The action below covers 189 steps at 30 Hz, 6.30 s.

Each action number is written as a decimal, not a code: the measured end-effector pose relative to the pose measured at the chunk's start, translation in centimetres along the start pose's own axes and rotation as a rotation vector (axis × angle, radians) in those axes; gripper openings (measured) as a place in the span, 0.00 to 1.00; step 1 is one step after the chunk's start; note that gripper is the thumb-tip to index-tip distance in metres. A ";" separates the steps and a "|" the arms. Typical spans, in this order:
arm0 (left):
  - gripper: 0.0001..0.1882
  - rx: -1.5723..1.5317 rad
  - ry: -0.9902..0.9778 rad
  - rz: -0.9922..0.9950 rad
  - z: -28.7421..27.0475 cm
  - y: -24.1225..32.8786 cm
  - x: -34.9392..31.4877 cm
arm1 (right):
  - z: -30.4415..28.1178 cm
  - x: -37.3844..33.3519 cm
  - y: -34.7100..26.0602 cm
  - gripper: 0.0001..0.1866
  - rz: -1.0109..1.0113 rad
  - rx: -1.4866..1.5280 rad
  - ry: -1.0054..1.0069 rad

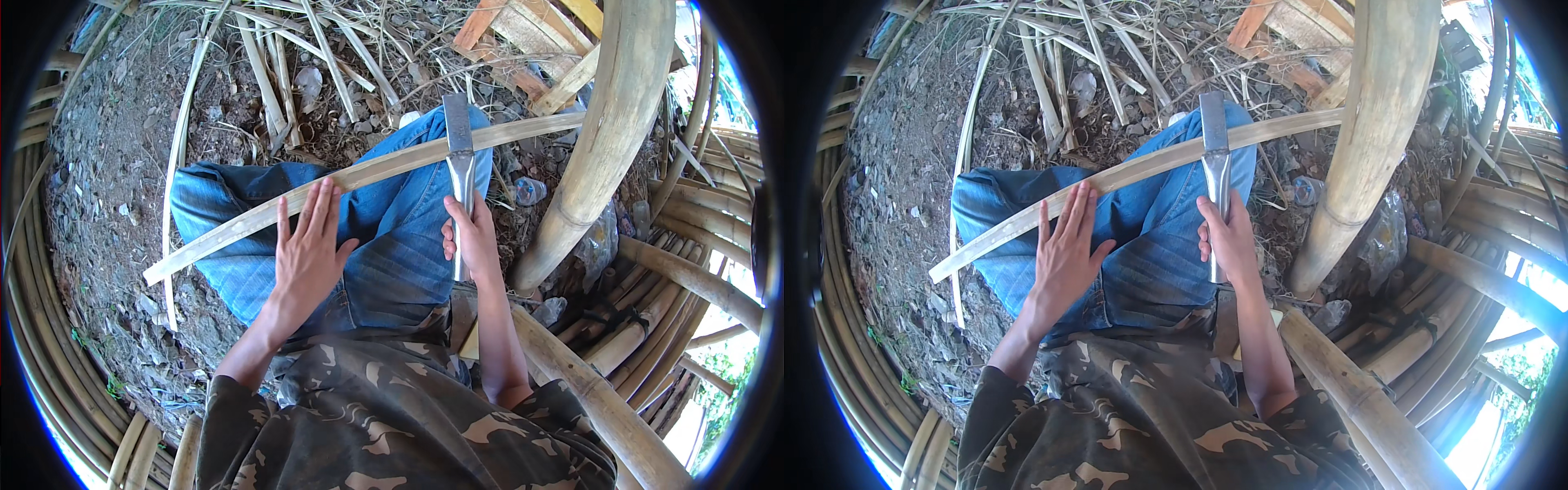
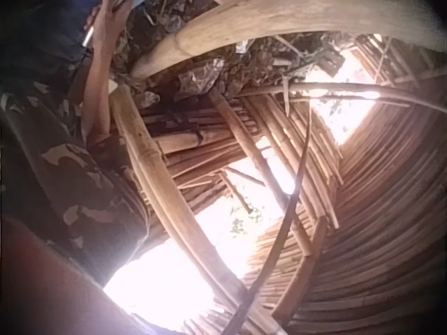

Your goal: The person is using a hand tool to plane or scrape the surface of a bamboo strip.

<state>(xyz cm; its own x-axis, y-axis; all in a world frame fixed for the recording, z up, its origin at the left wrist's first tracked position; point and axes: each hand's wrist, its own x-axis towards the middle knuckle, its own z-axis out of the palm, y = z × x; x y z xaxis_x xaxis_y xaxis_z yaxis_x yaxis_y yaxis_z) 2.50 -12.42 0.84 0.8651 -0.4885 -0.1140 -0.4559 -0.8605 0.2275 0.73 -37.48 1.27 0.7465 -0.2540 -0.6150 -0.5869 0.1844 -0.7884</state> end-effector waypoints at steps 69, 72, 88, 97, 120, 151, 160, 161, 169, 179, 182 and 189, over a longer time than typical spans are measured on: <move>0.21 -0.156 0.284 -0.341 -0.3 -10.4 -6.1 | 0.2 -2.7 0.5 0.18 -0.075 0.226 0.077; 0.20 -0.132 0.286 -0.349 -0.2 -10.6 -5.9 | 1.2 -3.2 2.1 0.18 0.022 0.078 -0.046; 0.22 -0.482 0.312 -0.326 -0.6 -10.6 -3.0 | 1.6 -3.0 -3.8 0.14 -0.162 0.092 0.031; 0.22 -0.235 0.339 -0.217 0.9 -10.4 -2.2 | 3.2 -3.2 -2.2 0.13 -0.342 0.339 0.136; 0.23 -0.167 0.360 -0.160 1.3 -9.3 -1.6 | 3.2 -3.1 5.7 0.11 -0.219 0.111 -0.039; 0.23 -0.178 0.341 -0.169 1.4 -9.4 -1.7 | 5.0 -3.9 4.8 0.14 0.022 0.005 -0.206; 0.23 -0.154 0.360 -0.153 1.1 -8.7 -0.9 | 5.0 -4.0 4.5 0.11 -0.062 -0.019 -0.255; 0.22 -0.157 0.375 -0.143 1.3 -8.8 -1.0 | 5.0 -4.5 4.2 0.11 -0.011 -0.049 -0.277; 0.22 -0.151 0.379 -0.144 1.0 -8.5 -0.7 | 4.8 -3.3 3.6 0.13 -0.001 0.038 -0.152; 0.22 -0.162 0.401 -0.115 1.4 -8.5 -0.4 | 5.0 -2.9 5.1 0.15 -0.013 -0.061 -0.196; 0.22 -0.162 0.382 -0.122 1.2 -8.5 -0.9 | 5.7 -3.9 3.4 0.19 0.012 -0.175 -0.497; 0.26 -0.171 0.359 -0.152 -0.7 -9.5 -3.1 | 1.8 -1.5 0.0 0.15 -0.042 0.129 -0.080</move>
<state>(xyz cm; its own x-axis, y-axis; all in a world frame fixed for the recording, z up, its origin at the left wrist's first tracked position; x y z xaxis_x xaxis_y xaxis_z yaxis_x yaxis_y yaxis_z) 4.31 -2.59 -0.25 0.9514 -0.2509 0.1784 -0.3028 -0.8677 0.3942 0.17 -35.34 2.20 0.7951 -0.1884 -0.5765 -0.5133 0.2973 -0.8051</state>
